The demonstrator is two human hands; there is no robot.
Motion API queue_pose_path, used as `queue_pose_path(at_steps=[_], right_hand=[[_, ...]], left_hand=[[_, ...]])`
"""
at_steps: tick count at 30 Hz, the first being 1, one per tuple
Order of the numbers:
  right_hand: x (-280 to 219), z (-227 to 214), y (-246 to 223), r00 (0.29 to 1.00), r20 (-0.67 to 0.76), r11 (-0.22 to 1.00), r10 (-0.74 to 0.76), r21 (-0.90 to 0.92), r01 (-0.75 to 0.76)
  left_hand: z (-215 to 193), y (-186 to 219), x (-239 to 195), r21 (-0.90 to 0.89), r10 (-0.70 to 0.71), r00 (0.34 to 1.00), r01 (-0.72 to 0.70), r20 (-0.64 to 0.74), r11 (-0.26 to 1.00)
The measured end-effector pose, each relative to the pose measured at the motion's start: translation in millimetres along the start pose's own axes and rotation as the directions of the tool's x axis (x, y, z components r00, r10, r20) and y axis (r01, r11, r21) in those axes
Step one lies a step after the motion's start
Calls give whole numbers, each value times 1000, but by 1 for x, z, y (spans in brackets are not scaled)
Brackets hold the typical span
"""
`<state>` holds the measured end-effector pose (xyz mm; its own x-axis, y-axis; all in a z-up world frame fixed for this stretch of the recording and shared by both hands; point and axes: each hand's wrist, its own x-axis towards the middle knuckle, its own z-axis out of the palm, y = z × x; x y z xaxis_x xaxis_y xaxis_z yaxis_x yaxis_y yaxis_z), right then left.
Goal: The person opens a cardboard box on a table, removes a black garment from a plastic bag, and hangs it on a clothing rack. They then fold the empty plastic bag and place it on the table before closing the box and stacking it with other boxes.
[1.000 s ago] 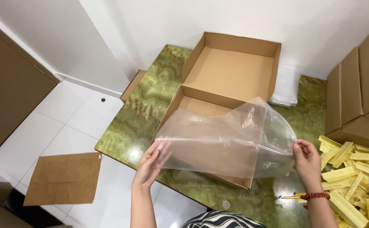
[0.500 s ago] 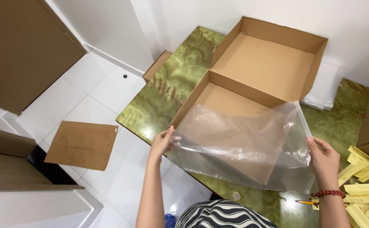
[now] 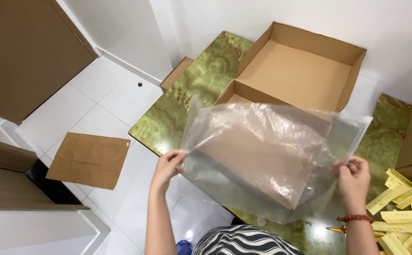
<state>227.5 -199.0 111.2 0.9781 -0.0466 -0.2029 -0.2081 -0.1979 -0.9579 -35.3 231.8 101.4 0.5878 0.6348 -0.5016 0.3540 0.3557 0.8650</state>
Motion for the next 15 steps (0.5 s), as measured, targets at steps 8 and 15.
queue_pose_path(at_steps=[8, 15], right_hand=[[-1, 36, -29, 984, 149, 983, 94, -168, -69], [31, 58, -19, 993, 77, 972, 93, -223, -74]], left_hand=[[5, -9, 20, 98, 2, 994, 8, -106, 995], [43, 19, 90, 318, 270, 951, -211, -153, 924]])
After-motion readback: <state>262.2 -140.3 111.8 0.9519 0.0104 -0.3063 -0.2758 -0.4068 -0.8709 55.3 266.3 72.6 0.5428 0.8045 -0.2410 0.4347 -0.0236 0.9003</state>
